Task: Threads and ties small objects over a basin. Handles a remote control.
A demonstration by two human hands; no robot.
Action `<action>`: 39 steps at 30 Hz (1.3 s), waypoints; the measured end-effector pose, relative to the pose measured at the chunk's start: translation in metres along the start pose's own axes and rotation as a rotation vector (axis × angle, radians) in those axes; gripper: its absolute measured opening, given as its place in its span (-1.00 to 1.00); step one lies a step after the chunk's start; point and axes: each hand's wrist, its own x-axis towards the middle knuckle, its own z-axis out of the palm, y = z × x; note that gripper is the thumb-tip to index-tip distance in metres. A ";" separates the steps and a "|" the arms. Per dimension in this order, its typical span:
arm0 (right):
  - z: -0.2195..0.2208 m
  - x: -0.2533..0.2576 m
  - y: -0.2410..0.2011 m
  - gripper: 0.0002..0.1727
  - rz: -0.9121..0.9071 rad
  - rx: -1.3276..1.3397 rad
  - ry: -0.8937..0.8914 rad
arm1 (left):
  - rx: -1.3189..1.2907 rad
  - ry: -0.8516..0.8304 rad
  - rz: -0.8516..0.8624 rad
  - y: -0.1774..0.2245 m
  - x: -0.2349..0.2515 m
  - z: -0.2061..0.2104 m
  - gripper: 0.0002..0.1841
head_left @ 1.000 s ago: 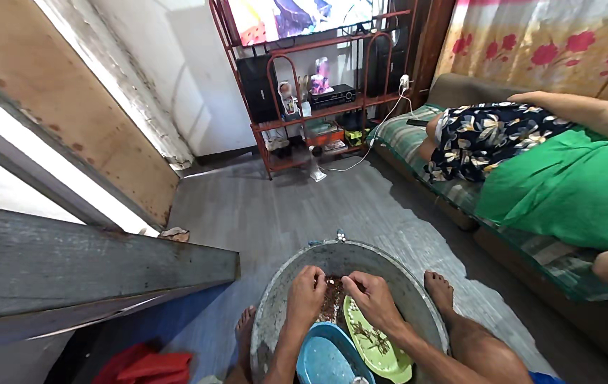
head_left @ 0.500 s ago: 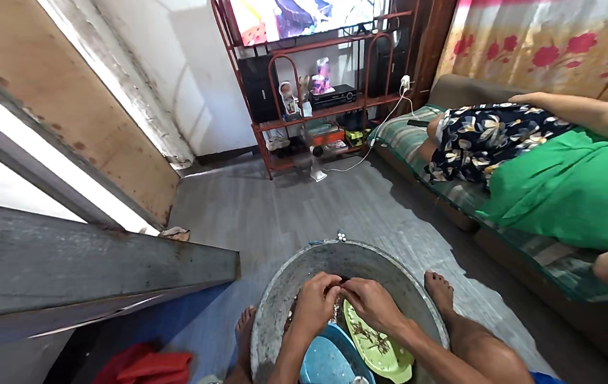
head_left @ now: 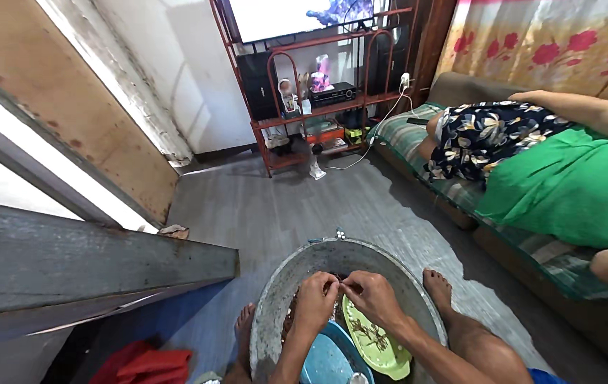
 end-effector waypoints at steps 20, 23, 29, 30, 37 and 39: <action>0.000 0.002 -0.011 -0.76 0.049 -0.029 -0.007 | 0.143 -0.053 -0.055 0.002 0.007 -0.009 -0.77; 0.000 0.001 -0.011 -0.75 0.062 -0.006 -0.011 | 0.160 -0.042 -0.073 0.000 0.006 -0.011 -0.77; -0.012 0.004 -0.003 -0.73 0.085 0.181 -0.019 | -0.142 0.051 -0.151 -0.003 0.008 -0.031 -0.73; -0.013 0.005 -0.001 -0.72 0.093 0.229 -0.048 | -0.246 0.023 -0.115 0.001 0.007 -0.030 -0.74; -0.015 0.007 0.001 -0.73 0.177 0.426 -0.176 | -0.371 -0.036 0.004 0.002 0.002 -0.013 -0.82; -0.017 0.007 0.002 -0.72 0.199 0.461 -0.223 | -0.355 -0.024 0.007 0.002 0.003 -0.014 -0.84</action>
